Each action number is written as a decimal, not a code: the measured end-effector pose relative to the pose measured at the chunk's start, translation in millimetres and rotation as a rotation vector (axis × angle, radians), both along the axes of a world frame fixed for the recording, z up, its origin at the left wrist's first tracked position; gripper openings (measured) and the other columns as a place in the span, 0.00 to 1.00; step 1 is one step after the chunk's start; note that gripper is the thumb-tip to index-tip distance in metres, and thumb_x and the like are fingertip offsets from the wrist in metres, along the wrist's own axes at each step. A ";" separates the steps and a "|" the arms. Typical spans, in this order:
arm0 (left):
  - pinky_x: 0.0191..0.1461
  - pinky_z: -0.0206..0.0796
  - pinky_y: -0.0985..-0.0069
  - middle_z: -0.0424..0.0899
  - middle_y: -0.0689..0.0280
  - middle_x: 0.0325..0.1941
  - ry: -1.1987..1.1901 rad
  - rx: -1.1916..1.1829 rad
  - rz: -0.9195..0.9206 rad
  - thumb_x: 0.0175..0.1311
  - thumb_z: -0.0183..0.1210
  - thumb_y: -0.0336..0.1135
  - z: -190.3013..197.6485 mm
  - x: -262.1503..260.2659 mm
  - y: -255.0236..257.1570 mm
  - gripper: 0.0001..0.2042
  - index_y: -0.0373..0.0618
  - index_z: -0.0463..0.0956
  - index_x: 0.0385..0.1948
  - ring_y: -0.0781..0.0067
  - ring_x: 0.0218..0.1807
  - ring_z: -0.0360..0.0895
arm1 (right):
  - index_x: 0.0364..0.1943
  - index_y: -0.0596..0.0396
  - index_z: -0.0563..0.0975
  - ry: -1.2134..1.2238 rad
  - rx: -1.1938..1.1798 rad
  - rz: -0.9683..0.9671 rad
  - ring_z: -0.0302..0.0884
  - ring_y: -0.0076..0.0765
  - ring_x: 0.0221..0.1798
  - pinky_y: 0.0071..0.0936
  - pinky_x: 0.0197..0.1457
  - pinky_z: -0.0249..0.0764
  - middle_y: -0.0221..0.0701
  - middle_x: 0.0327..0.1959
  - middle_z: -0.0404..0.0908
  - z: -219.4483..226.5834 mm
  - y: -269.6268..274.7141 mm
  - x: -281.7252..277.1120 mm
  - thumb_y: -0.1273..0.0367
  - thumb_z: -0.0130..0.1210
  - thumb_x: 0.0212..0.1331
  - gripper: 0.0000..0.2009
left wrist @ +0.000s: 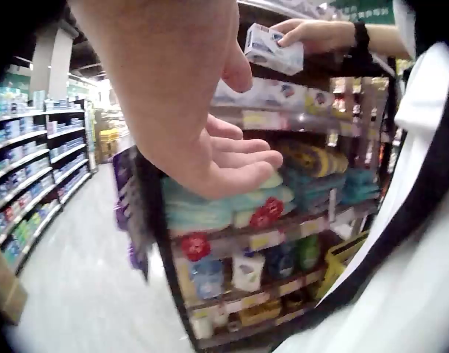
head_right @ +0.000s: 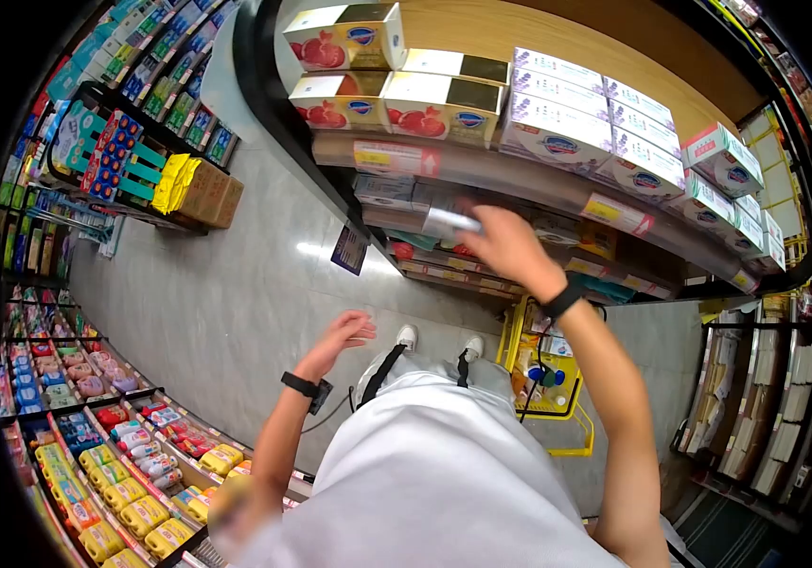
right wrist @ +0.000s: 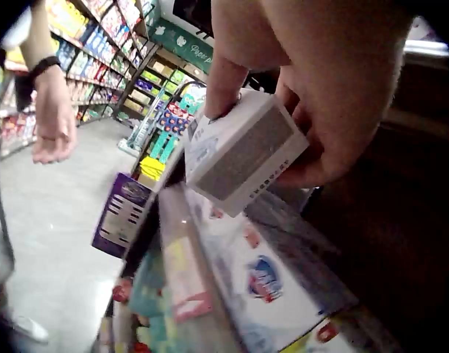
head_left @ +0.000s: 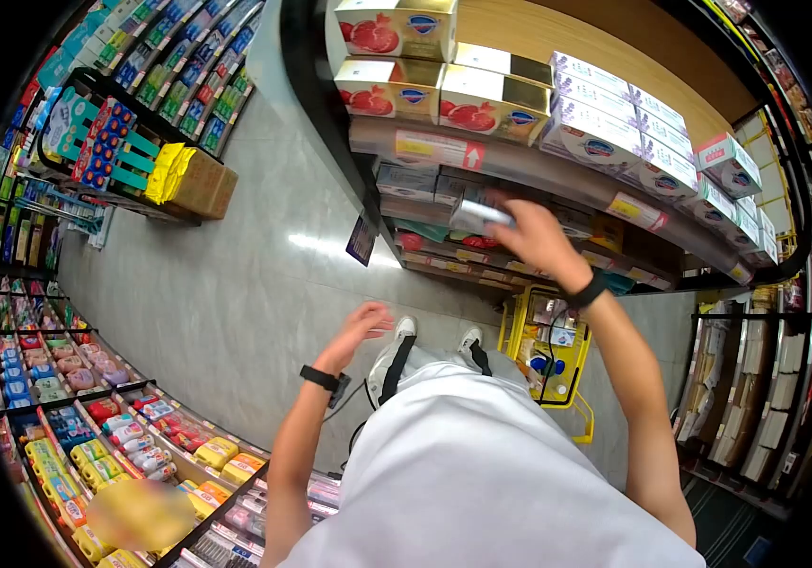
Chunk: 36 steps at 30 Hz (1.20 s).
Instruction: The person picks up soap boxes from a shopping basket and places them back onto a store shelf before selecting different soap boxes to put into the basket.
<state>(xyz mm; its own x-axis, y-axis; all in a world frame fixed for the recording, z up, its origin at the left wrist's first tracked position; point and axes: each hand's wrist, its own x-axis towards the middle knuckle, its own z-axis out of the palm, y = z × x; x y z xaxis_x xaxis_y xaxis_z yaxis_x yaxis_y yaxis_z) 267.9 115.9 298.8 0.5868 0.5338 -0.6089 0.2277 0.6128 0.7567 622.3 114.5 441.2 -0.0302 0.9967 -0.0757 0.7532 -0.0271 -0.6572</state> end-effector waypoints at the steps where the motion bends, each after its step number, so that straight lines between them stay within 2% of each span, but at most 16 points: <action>1: 0.53 0.66 0.75 0.79 0.63 0.47 0.083 0.068 0.060 0.67 0.54 0.46 -10.2 -19.5 -0.7 0.17 0.45 0.70 0.50 0.72 0.48 0.77 | 0.55 0.56 0.71 0.022 -0.120 -0.093 0.72 0.57 0.52 0.43 0.54 0.69 0.49 0.48 0.76 5.2 11.8 0.9 0.59 0.55 0.57 0.23; 2: 0.52 0.66 0.75 0.79 0.63 0.46 0.167 0.137 0.119 0.66 0.55 0.46 -24.5 -41.9 -1.0 0.17 0.44 0.71 0.48 0.72 0.46 0.78 | 0.54 0.54 0.71 -0.050 0.177 -0.111 0.73 0.59 0.48 0.44 0.51 0.69 0.48 0.44 0.78 -27.8 23.6 13.0 0.55 0.52 0.60 0.22; 3: 0.50 0.67 0.72 0.80 0.61 0.44 0.276 0.279 0.089 0.65 0.56 0.46 -60.7 -71.5 -0.9 0.18 0.42 0.71 0.47 0.68 0.45 0.78 | 0.49 0.55 0.74 -0.272 0.434 -0.071 0.75 0.58 0.43 0.44 0.48 0.70 0.47 0.40 0.80 -56.0 45.0 29.1 0.54 0.52 0.61 0.20; 4: 0.49 0.69 0.70 0.81 0.60 0.42 0.384 0.420 0.060 0.63 0.57 0.46 -91.3 -101.8 -3.7 0.19 0.39 0.72 0.47 0.65 0.45 0.78 | 0.48 0.56 0.75 -0.284 0.334 -0.097 0.76 0.54 0.43 0.42 0.47 0.71 0.45 0.40 0.80 -47.8 52.1 29.7 0.54 0.53 0.61 0.20; 6: 0.45 0.70 0.68 0.81 0.55 0.38 0.679 0.606 -0.049 0.60 0.59 0.46 -98.4 -147.7 -18.9 0.20 0.36 0.73 0.43 0.61 0.41 0.79 | 0.47 0.57 0.75 -0.293 0.230 -0.116 0.77 0.50 0.42 0.40 0.46 0.71 0.43 0.40 0.80 -41.1 62.6 28.1 0.54 0.54 0.62 0.20; 8: 0.44 0.70 0.67 0.81 0.53 0.37 0.888 0.628 -0.176 0.57 0.61 0.47 -108.6 -188.2 -36.7 0.22 0.35 0.74 0.42 0.60 0.39 0.79 | 0.44 0.57 0.77 -0.310 0.234 -0.097 0.77 0.50 0.40 0.39 0.45 0.71 0.43 0.39 0.80 -46.7 69.3 31.4 0.54 0.54 0.62 0.20; 11: 0.40 0.70 0.69 0.82 0.57 0.31 0.855 0.339 -0.003 0.58 0.60 0.46 -178.1 -261.1 -78.4 0.19 0.36 0.76 0.39 0.64 0.33 0.78 | 0.44 0.58 0.76 -0.253 0.273 -0.054 0.77 0.48 0.41 0.38 0.45 0.71 0.42 0.39 0.80 -66.1 76.3 39.9 0.52 0.53 0.62 0.21; 13: 0.36 0.69 0.72 0.81 0.62 0.26 0.865 0.080 0.073 0.59 0.59 0.45 -198.4 -288.2 -104.5 0.16 0.39 0.77 0.35 0.71 0.28 0.77 | 0.45 0.58 0.76 -0.253 0.235 -0.052 0.77 0.48 0.41 0.38 0.46 0.71 0.42 0.40 0.80 -62.9 76.3 37.4 0.52 0.53 0.62 0.21; 14: 0.33 0.68 0.73 0.81 0.63 0.28 0.876 -0.066 0.110 0.59 0.59 0.46 -198.6 -292.4 -115.5 0.16 0.40 0.77 0.35 0.73 0.29 0.77 | 0.45 0.58 0.76 -0.248 0.202 -0.051 0.77 0.47 0.41 0.38 0.46 0.71 0.41 0.40 0.80 -60.0 75.5 35.8 0.51 0.53 0.62 0.22; 18: 0.32 0.67 0.75 0.81 0.65 0.33 0.860 -0.206 0.115 0.60 0.59 0.47 -184.7 -278.4 -131.3 0.18 0.41 0.75 0.40 0.75 0.31 0.78 | 0.46 0.57 0.76 -0.242 0.116 -0.078 0.77 0.45 0.43 0.37 0.47 0.71 0.40 0.42 0.81 -49.1 75.3 25.3 0.52 0.53 0.62 0.22; 19: 0.32 0.67 0.75 0.81 0.65 0.33 0.859 -0.207 0.109 0.60 0.59 0.47 -187.8 -276.2 -129.1 0.18 0.41 0.75 0.40 0.75 0.31 0.78 | 0.44 0.56 0.77 -0.214 0.204 -0.084 0.77 0.47 0.41 0.37 0.45 0.72 0.40 0.40 0.81 -54.5 76.8 23.9 0.50 0.52 0.62 0.22; 20: 0.33 0.67 0.75 0.81 0.64 0.34 0.806 -0.152 0.131 0.60 0.58 0.46 -191.6 -273.5 -127.0 0.18 0.40 0.75 0.41 0.74 0.31 0.78 | 0.41 0.55 0.77 -0.185 0.290 -0.087 0.77 0.48 0.40 0.37 0.44 0.72 0.40 0.39 0.81 -59.1 77.4 23.5 0.49 0.51 0.62 0.22; 25: 0.39 0.66 0.75 0.80 0.67 0.36 0.694 -0.033 0.155 0.63 0.56 0.46 -195.7 -245.8 -100.1 0.16 0.44 0.74 0.44 0.75 0.37 0.77 | 0.42 0.55 0.77 -0.180 0.234 -0.092 0.77 0.47 0.42 0.37 0.45 0.72 0.39 0.40 0.81 -62.6 85.0 20.4 0.48 0.52 0.61 0.23; 27: 0.43 0.69 0.72 0.81 0.61 0.36 0.662 0.113 0.159 0.62 0.57 0.45 -192.9 -235.2 -90.5 0.18 0.37 0.74 0.42 0.71 0.34 0.78 | 0.43 0.55 0.77 -0.183 0.235 -0.097 0.77 0.47 0.42 0.37 0.45 0.72 0.40 0.40 0.81 -65.5 86.9 20.2 0.48 0.52 0.61 0.23; 32: 0.43 0.69 0.72 0.82 0.61 0.35 0.662 0.181 0.097 0.62 0.57 0.45 -185.2 -222.2 -78.0 0.18 0.38 0.75 0.41 0.71 0.35 0.79 | 0.43 0.56 0.77 -0.093 0.119 -0.047 0.76 0.50 0.44 0.39 0.48 0.70 0.43 0.41 0.80 -52.9 81.3 16.1 0.50 0.53 0.60 0.22; 36: 0.41 0.70 0.73 0.82 0.61 0.33 0.675 0.150 0.039 0.61 0.59 0.45 -200.7 -238.1 -78.7 0.17 0.38 0.76 0.40 0.71 0.33 0.79 | 0.45 0.57 0.76 -0.217 0.210 -0.280 0.74 0.55 0.47 0.42 0.50 0.69 0.47 0.43 0.78 -58.9 47.6 17.0 0.53 0.55 0.59 0.21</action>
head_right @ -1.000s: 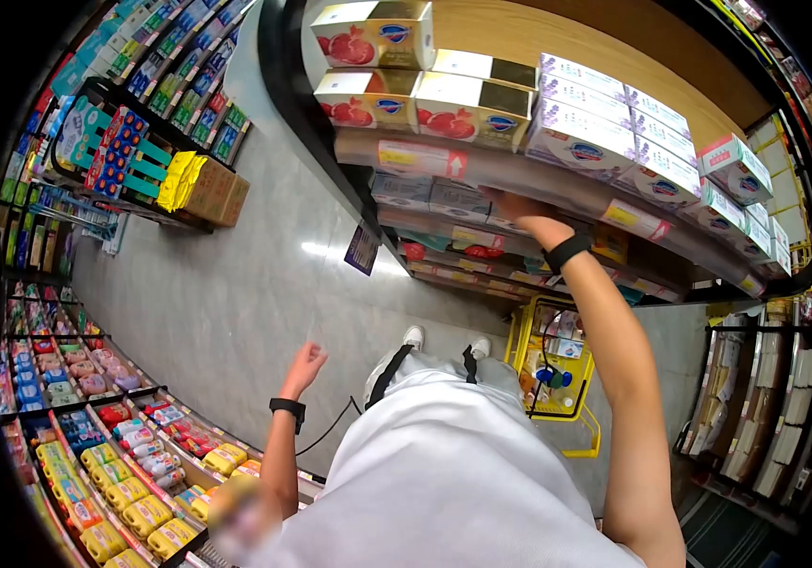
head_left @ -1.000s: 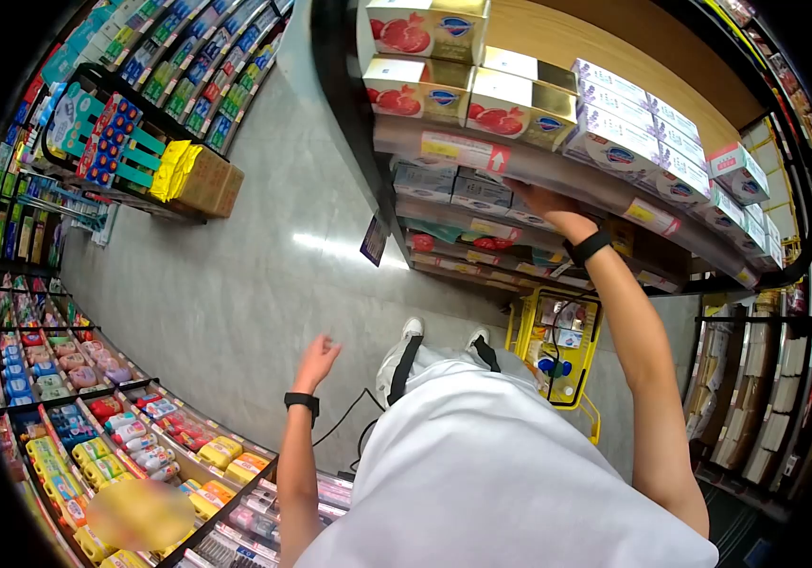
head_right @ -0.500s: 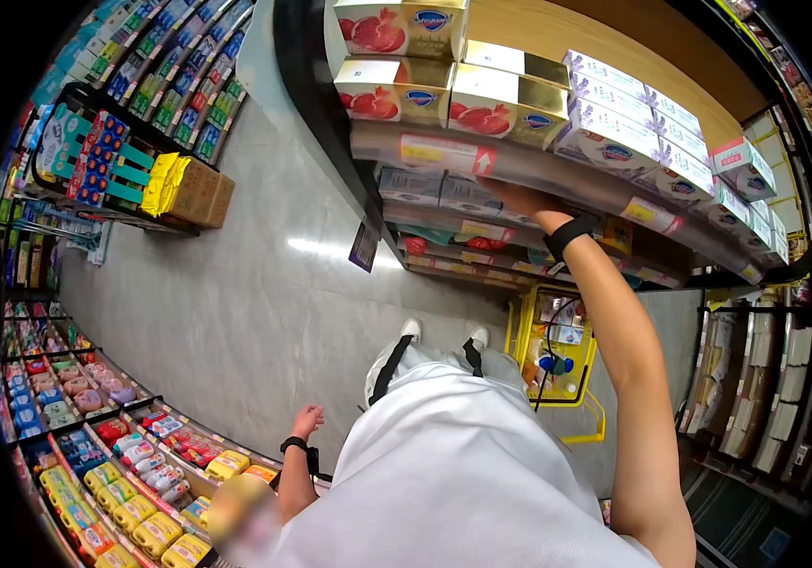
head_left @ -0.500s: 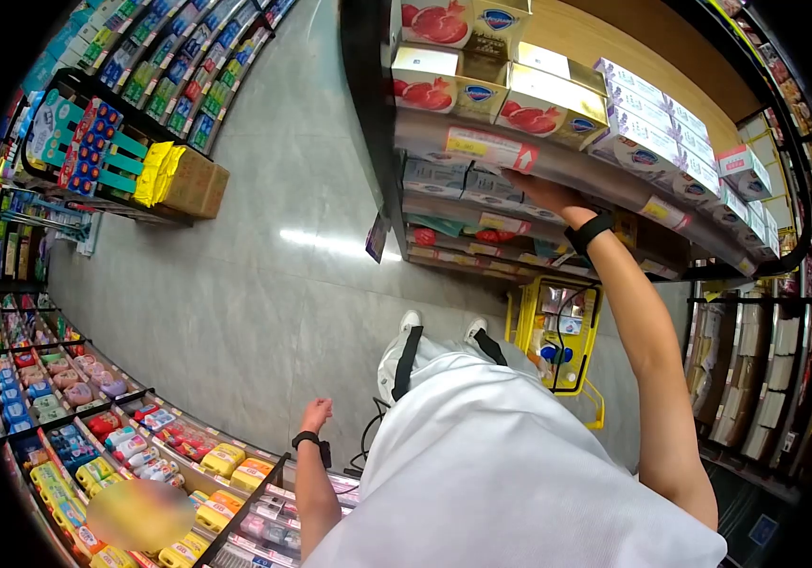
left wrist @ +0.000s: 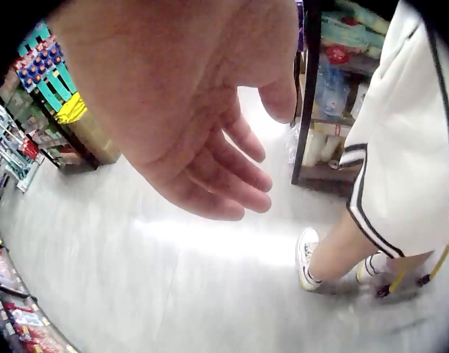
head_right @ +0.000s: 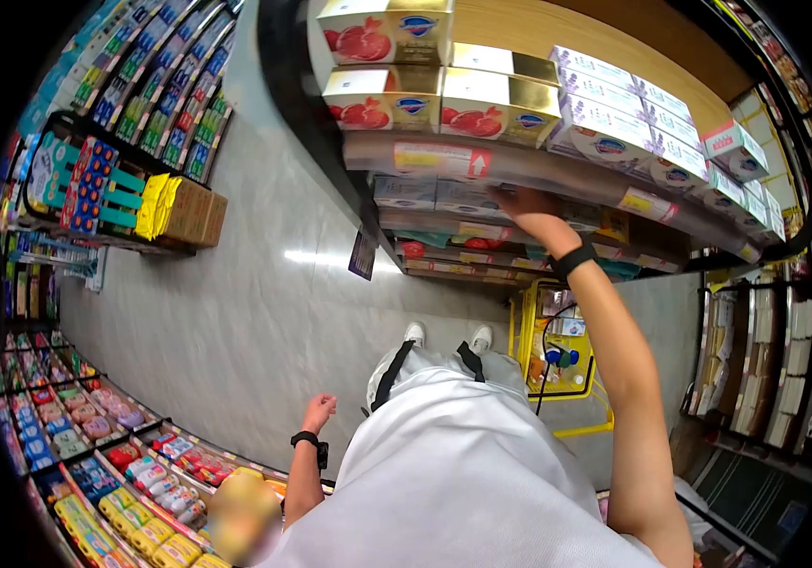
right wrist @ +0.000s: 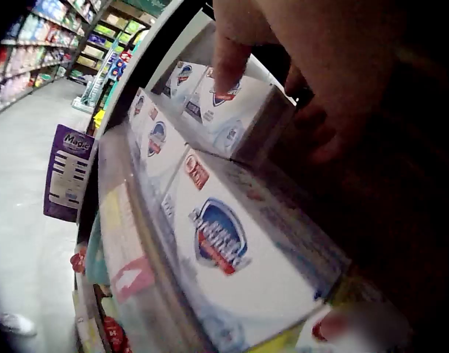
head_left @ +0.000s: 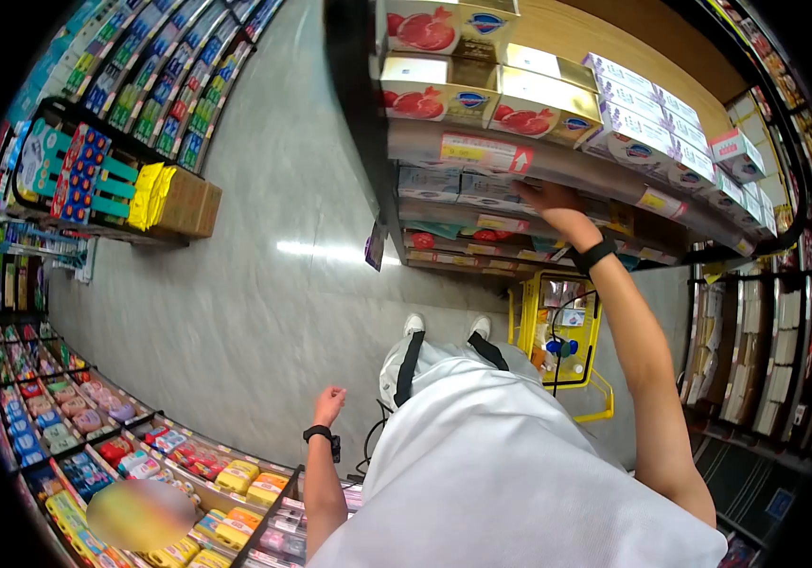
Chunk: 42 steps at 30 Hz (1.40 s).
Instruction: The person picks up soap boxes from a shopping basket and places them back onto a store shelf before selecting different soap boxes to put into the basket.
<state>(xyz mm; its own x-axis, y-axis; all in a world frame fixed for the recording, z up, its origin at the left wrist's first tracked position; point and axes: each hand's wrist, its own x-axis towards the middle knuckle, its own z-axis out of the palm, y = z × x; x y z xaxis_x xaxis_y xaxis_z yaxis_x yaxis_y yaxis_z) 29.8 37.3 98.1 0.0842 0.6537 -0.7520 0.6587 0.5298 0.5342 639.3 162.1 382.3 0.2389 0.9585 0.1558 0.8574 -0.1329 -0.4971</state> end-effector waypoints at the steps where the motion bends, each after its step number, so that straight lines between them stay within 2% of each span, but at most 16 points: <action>1: 0.41 0.70 0.73 0.82 0.61 0.33 0.003 0.001 -0.019 0.61 0.59 0.45 -3.5 -4.7 -0.4 0.17 0.38 0.76 0.40 0.71 0.33 0.79 | 0.46 0.58 0.75 -0.052 0.000 -0.076 0.73 0.57 0.48 0.43 0.51 0.69 0.49 0.43 0.77 0.0 -12.1 0.8 0.55 0.55 0.58 0.21; 3: 0.39 0.70 0.73 0.82 0.61 0.34 0.037 -0.115 -0.012 0.60 0.59 0.44 -7.0 -13.3 0.9 0.17 0.38 0.76 0.40 0.71 0.32 0.79 | 0.45 0.59 0.75 -0.233 0.387 -0.196 0.72 0.59 0.47 0.46 0.49 0.68 0.51 0.42 0.76 -1.8 -45.5 -6.0 0.62 0.57 0.57 0.17; 5: 0.38 0.70 0.74 0.82 0.61 0.33 0.061 -0.150 -0.064 0.61 0.59 0.44 1.6 -12.0 10.4 0.17 0.37 0.76 0.40 0.72 0.31 0.79 | 0.44 0.59 0.75 -0.098 0.080 -0.330 0.73 0.57 0.45 0.45 0.46 0.70 0.47 0.39 0.76 -7.9 -92.4 -9.2 0.68 0.55 0.56 0.14; 7: 0.38 0.70 0.74 0.82 0.61 0.34 0.126 -0.210 -0.128 0.61 0.59 0.44 9.9 -5.6 24.9 0.17 0.37 0.76 0.41 0.71 0.32 0.79 | 0.44 0.59 0.75 0.138 0.216 -0.257 0.74 0.52 0.43 0.41 0.44 0.71 0.43 0.34 0.77 -13.9 -126.5 -21.6 0.72 0.53 0.54 0.12; 9: 0.38 0.70 0.74 0.82 0.61 0.34 0.136 -0.219 -0.178 0.61 0.59 0.44 8.1 2.9 44.5 0.17 0.37 0.76 0.41 0.72 0.32 0.79 | 0.44 0.57 0.75 0.285 -0.023 -0.236 0.77 0.46 0.40 0.36 0.42 0.73 0.41 0.33 0.78 -57.0 -174.1 -22.3 0.73 0.52 0.56 0.11; 12: 0.38 0.70 0.73 0.82 0.61 0.34 0.139 -0.218 -0.285 0.61 0.58 0.43 11.3 32.6 79.1 0.17 0.37 0.76 0.40 0.71 0.33 0.79 | 0.48 0.54 0.76 0.305 -0.825 -0.210 0.78 0.52 0.46 0.44 0.49 0.73 0.44 0.41 0.81 -132.1 -261.2 -24.4 0.61 0.57 0.51 0.20; 13: 0.38 0.70 0.73 0.82 0.61 0.35 0.121 -0.194 -0.317 0.61 0.58 0.43 11.6 50.4 91.6 0.16 0.37 0.76 0.40 0.71 0.33 0.79 | 0.45 0.55 0.78 0.183 -0.789 -0.058 0.79 0.51 0.40 0.43 0.44 0.73 0.44 0.38 0.81 -189.1 -308.7 -24.4 0.58 0.59 0.50 0.20; 15: 0.38 0.70 0.73 0.82 0.60 0.33 0.091 -0.144 -0.466 0.61 0.58 0.42 -0.7 74.5 117.1 0.16 0.36 0.75 0.38 0.70 0.33 0.79 | 0.41 0.55 0.79 0.273 -0.916 -0.231 0.79 0.51 0.41 0.42 0.45 0.73 0.43 0.37 0.82 -187.8 -349.6 -52.6 0.58 0.59 0.50 0.18; 17: 0.38 0.71 0.71 0.82 0.58 0.31 0.076 0.015 -0.753 0.61 0.58 0.41 -3.9 110.9 142.5 0.14 0.38 0.76 0.38 0.68 0.32 0.79 | 0.40 0.54 0.79 0.599 -0.706 -0.537 0.79 0.49 0.42 0.40 0.47 0.73 0.43 0.37 0.82 -214.4 -392.9 -75.0 0.58 0.59 0.51 0.17; 20: 0.40 0.71 0.70 0.82 0.57 0.29 0.023 0.114 -0.871 0.62 0.58 0.41 23.5 183.3 163.3 0.13 0.41 0.76 0.39 0.66 0.33 0.80 | 0.39 0.54 0.79 0.838 -0.732 -0.759 0.80 0.47 0.42 0.37 0.47 0.74 0.43 0.37 0.82 -258.1 -443.9 -98.0 0.59 0.58 0.50 0.16; 24: 0.41 0.71 0.69 0.83 0.57 0.31 0.024 0.214 -1.059 0.62 0.58 0.41 63.8 266.7 166.8 0.13 0.42 0.76 0.40 0.63 0.35 0.80 | 0.34 0.54 0.80 0.907 -0.703 -0.874 0.79 0.49 0.44 0.38 0.47 0.73 0.42 0.37 0.82 -273.2 -465.3 -107.0 0.59 0.58 0.47 0.15; 27: 0.40 0.70 0.71 0.83 0.58 0.32 -0.011 0.283 -1.159 0.62 0.58 0.40 101.1 309.3 141.2 0.12 0.43 0.76 0.42 0.64 0.35 0.80 | 0.32 0.55 0.80 0.797 -0.569 -0.777 0.78 0.50 0.41 0.40 0.44 0.73 0.43 0.34 0.82 -290.2 -461.0 -92.6 0.59 0.56 0.48 0.14; 32: 0.36 0.70 0.75 0.81 0.60 0.28 0.056 0.195 -1.262 0.62 0.59 0.40 101.8 302.9 119.2 0.13 0.42 0.77 0.41 0.69 0.30 0.78 | 0.33 0.52 0.80 0.859 -0.502 -0.795 0.79 0.46 0.40 0.38 0.44 0.73 0.38 0.34 0.82 -303.1 -426.8 -33.3 0.61 0.55 0.52 0.12; 37: 0.35 0.70 0.76 0.82 0.62 0.28 0.166 0.081 -1.220 0.61 0.61 0.37 119.8 273.4 104.1 0.11 0.42 0.77 0.40 0.72 0.29 0.78 | 0.29 0.58 0.81 0.803 -0.383 -0.828 0.80 0.52 0.36 0.44 0.40 0.73 0.47 0.31 0.81 -378.0 -397.7 25.7 0.65 0.54 0.47 0.11; 39: 0.36 0.71 0.76 0.82 0.65 0.29 0.299 0.063 -1.219 0.61 0.61 0.35 162.6 314.2 71.5 0.11 0.41 0.78 0.41 0.73 0.30 0.78 | 0.31 0.58 0.81 0.862 -0.418 -0.899 0.80 0.53 0.36 0.45 0.41 0.74 0.48 0.30 0.81 -387.1 -385.8 53.8 0.65 0.52 0.49 0.11; 42: 0.38 0.71 0.77 0.82 0.63 0.34 0.285 0.019 -1.235 0.62 0.60 0.33 162.8 316.4 67.3 0.10 0.41 0.78 0.43 0.74 0.34 0.79 | 0.38 0.62 0.79 0.948 -0.332 -0.970 0.79 0.49 0.45 0.38 0.50 0.73 0.48 0.40 0.81 -446.4 -360.2 78.1 0.62 0.58 0.49 0.17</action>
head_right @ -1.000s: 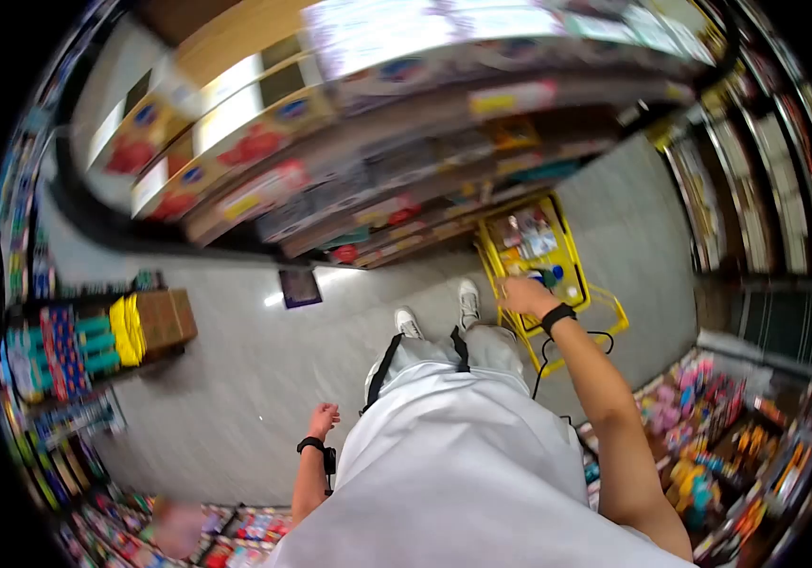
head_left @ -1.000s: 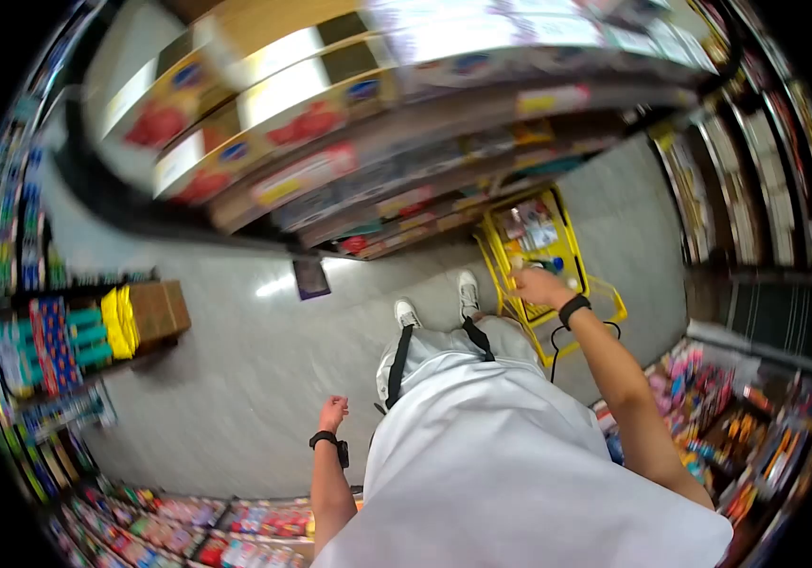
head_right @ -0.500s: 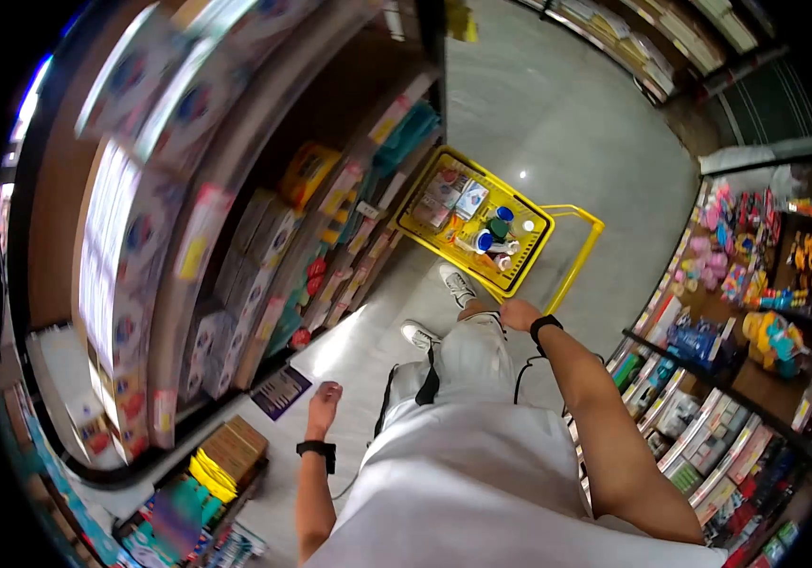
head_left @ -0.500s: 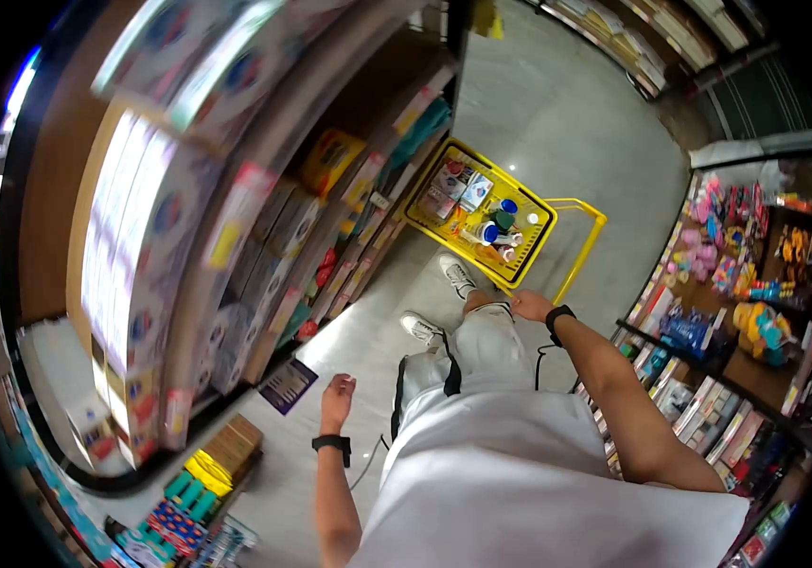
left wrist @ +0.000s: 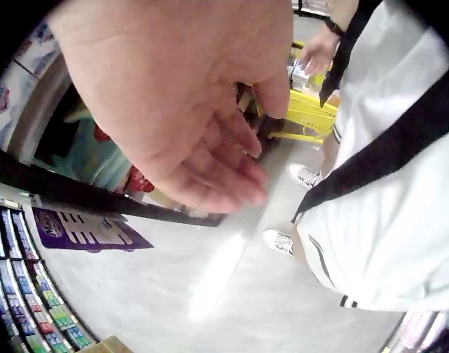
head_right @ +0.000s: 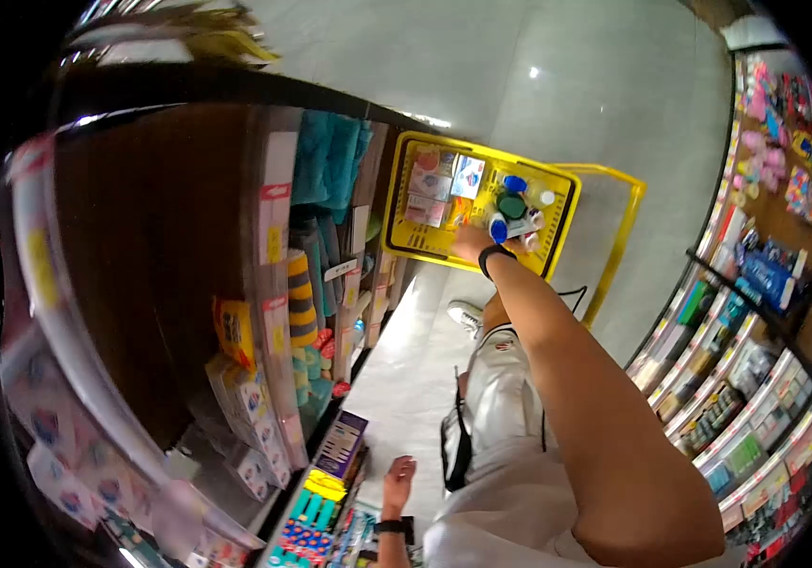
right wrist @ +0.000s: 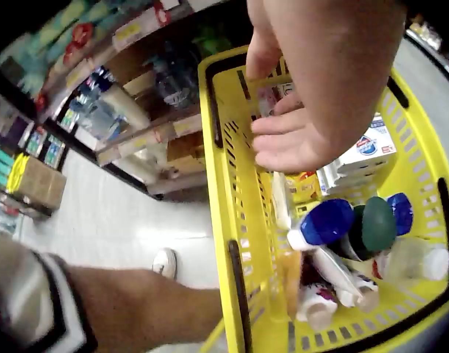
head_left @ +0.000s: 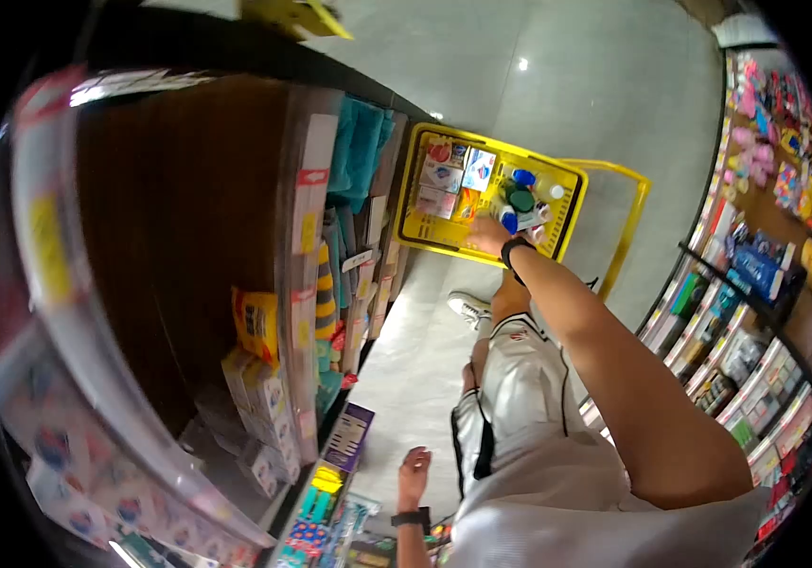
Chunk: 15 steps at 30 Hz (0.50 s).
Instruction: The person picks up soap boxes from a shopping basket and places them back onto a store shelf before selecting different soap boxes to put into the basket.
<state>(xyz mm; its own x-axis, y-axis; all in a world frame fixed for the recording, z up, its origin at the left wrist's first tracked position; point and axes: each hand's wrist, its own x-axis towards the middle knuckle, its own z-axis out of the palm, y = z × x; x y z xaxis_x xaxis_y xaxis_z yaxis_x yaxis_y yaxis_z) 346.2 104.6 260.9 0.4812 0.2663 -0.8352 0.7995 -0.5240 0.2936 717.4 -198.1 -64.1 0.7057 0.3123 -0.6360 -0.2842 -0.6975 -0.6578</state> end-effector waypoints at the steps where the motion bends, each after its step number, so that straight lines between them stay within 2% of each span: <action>1: 0.39 0.72 0.76 0.82 0.61 0.36 0.045 0.000 0.019 0.63 0.59 0.33 0.5 6.6 -4.4 0.11 0.42 0.77 0.44 0.73 0.36 0.80 | 0.39 0.63 0.78 -0.069 0.033 -0.121 0.78 0.49 0.47 0.37 0.50 0.72 0.48 0.42 0.80 2.8 10.6 8.4 0.61 0.60 0.49 0.19; 2: 0.40 0.72 0.76 0.82 0.61 0.37 0.050 -0.002 0.002 0.63 0.59 0.32 3.4 18.2 -10.9 0.11 0.42 0.76 0.45 0.72 0.37 0.80 | 0.49 0.64 0.72 0.111 0.096 -0.551 0.77 0.50 0.50 0.36 0.52 0.72 0.48 0.48 0.78 -18.9 31.5 10.5 0.58 0.62 0.49 0.27; 3: 0.41 0.73 0.75 0.82 0.61 0.38 0.051 -0.006 -0.009 0.64 0.58 0.32 7.4 30.6 -18.7 0.11 0.41 0.76 0.46 0.71 0.38 0.80 | 0.49 0.64 0.72 0.127 0.103 -0.569 0.77 0.50 0.50 0.36 0.52 0.72 0.48 0.48 0.78 -19.1 45.5 19.2 0.58 0.62 0.49 0.27; 5: 0.42 0.73 0.74 0.82 0.60 0.39 0.064 -0.010 -0.003 0.64 0.58 0.33 8.3 50.8 -28.3 0.12 0.41 0.76 0.46 0.70 0.40 0.80 | 0.56 0.62 0.65 0.073 0.179 -0.837 0.75 0.51 0.53 0.35 0.52 0.73 0.46 0.52 0.76 -12.4 62.6 36.1 0.59 0.63 0.51 0.32; 6: 0.43 0.73 0.73 0.82 0.60 0.40 0.060 -0.023 0.018 0.64 0.58 0.33 9.9 60.9 -32.8 0.12 0.40 0.75 0.47 0.69 0.41 0.80 | 0.56 0.62 0.65 0.088 0.184 -0.846 0.75 0.51 0.53 0.35 0.52 0.73 0.46 0.52 0.76 -34.9 73.2 35.6 0.59 0.63 0.51 0.32; 8: 0.45 0.72 0.75 0.82 0.61 0.41 0.068 -0.001 0.010 0.65 0.57 0.33 18.0 92.9 -48.2 0.12 0.40 0.75 0.47 0.71 0.42 0.79 | 0.58 0.61 0.61 0.085 0.335 -1.102 0.75 0.50 0.54 0.35 0.52 0.76 0.43 0.52 0.76 -96.6 100.6 34.6 0.65 0.65 0.51 0.32; 9: 0.46 0.71 0.76 0.82 0.62 0.42 0.061 0.010 0.013 0.65 0.57 0.33 18.9 101.3 -52.2 0.13 0.40 0.75 0.48 0.73 0.44 0.79 | 0.58 0.61 0.61 0.097 0.340 -1.105 0.75 0.50 0.54 0.35 0.52 0.76 0.43 0.52 0.76 -99.6 103.9 37.7 0.65 0.65 0.51 0.32; 12: 0.47 0.72 0.74 0.82 0.60 0.42 0.061 0.034 -0.005 0.65 0.56 0.32 15.7 103.5 -55.0 0.12 0.39 0.74 0.48 0.70 0.44 0.79 | 0.55 0.59 0.64 0.210 0.428 -1.213 0.75 0.41 0.54 0.37 0.57 0.75 0.42 0.53 0.74 -95.0 100.3 51.3 0.67 0.77 0.33 0.41; 13: 0.47 0.72 0.74 0.82 0.59 0.43 0.061 0.043 -0.029 0.65 0.56 0.32 16.8 105.1 -57.0 0.12 0.38 0.74 0.47 0.70 0.45 0.79 | 0.55 0.59 0.64 0.219 0.430 -1.210 0.75 0.41 0.54 0.37 0.57 0.75 0.42 0.53 0.74 -98.4 102.2 52.5 0.67 0.77 0.33 0.41; 15: 0.47 0.72 0.74 0.81 0.58 0.43 0.094 0.048 -0.026 0.65 0.56 0.32 18.3 103.7 -60.7 0.12 0.38 0.74 0.48 0.69 0.44 0.80 | 0.57 0.60 0.61 0.323 0.874 -1.322 0.73 0.51 0.55 0.48 0.52 0.79 0.45 0.54 0.73 -104.9 101.3 50.4 0.80 0.55 0.55 0.24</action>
